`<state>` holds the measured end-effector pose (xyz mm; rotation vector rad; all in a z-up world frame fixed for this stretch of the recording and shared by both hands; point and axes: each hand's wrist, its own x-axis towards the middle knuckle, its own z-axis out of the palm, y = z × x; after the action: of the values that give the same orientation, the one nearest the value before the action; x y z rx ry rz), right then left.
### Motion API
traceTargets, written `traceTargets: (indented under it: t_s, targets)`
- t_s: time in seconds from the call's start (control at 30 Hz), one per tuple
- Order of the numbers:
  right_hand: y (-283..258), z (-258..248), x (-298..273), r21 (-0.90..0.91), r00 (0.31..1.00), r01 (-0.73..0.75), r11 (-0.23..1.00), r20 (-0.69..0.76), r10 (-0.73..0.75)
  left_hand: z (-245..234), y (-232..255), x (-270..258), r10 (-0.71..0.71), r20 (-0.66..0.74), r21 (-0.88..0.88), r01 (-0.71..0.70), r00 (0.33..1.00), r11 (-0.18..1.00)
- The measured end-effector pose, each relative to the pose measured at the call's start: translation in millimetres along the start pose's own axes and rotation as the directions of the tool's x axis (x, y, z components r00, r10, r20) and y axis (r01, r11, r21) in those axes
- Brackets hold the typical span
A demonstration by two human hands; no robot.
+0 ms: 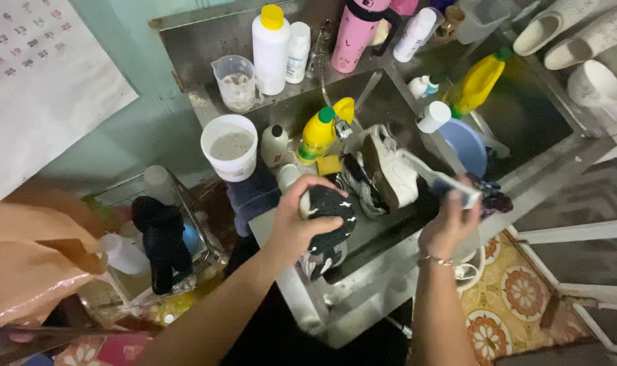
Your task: The person removes the laces from a white sneaker, then scrubs the shoe with a brush and soapy water at a sink. They rinse the shoe and repeat the process on a second sneaker, scrubbing the upper and sole before rinsing again.
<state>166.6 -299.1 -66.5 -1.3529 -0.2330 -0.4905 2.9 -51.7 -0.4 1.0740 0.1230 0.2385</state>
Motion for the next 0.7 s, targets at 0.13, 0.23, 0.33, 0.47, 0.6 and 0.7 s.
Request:
traceTargets:
  t_s: [0.13,0.23,0.33,0.47,0.6,0.7]
  targets:
    - [-45.4,50.8,25.4,0.231,0.973,-0.201,0.952,0.158,0.167,14.9,6.0,-15.1,0.110,0.086,0.251,-0.128,0.990,0.960]
    - [-69.0,111.2,34.8,-0.117,0.797,-0.151,0.981,0.573,0.192,22.2,8.7,-31.3,0.187,0.136,0.347,-0.224,0.973,0.911]
    - [-86.5,184.3,32.7,0.001,0.304,0.541,0.841,0.932,-0.197,27.4,9.4,-36.5,0.163,0.100,0.398,-0.190,0.981,0.898]
    - [-92.6,275.7,11.5,-0.042,-0.012,0.955,0.293,0.984,0.180,24.4,6.1,-35.5,0.217,0.080,0.441,-0.229,0.973,0.868]
    - [-63.3,339.5,-21.8,0.168,-0.209,0.974,0.152,0.924,0.319,17.9,1.1,-32.6,0.180,0.048,0.341,-0.186,0.982,0.922]
    - [-25.6,366.7,-53.6,0.244,-0.285,0.958,0.150,0.865,0.413,12.4,-3.3,-31.3,0.260,0.066,0.365,-0.266,0.963,0.892]
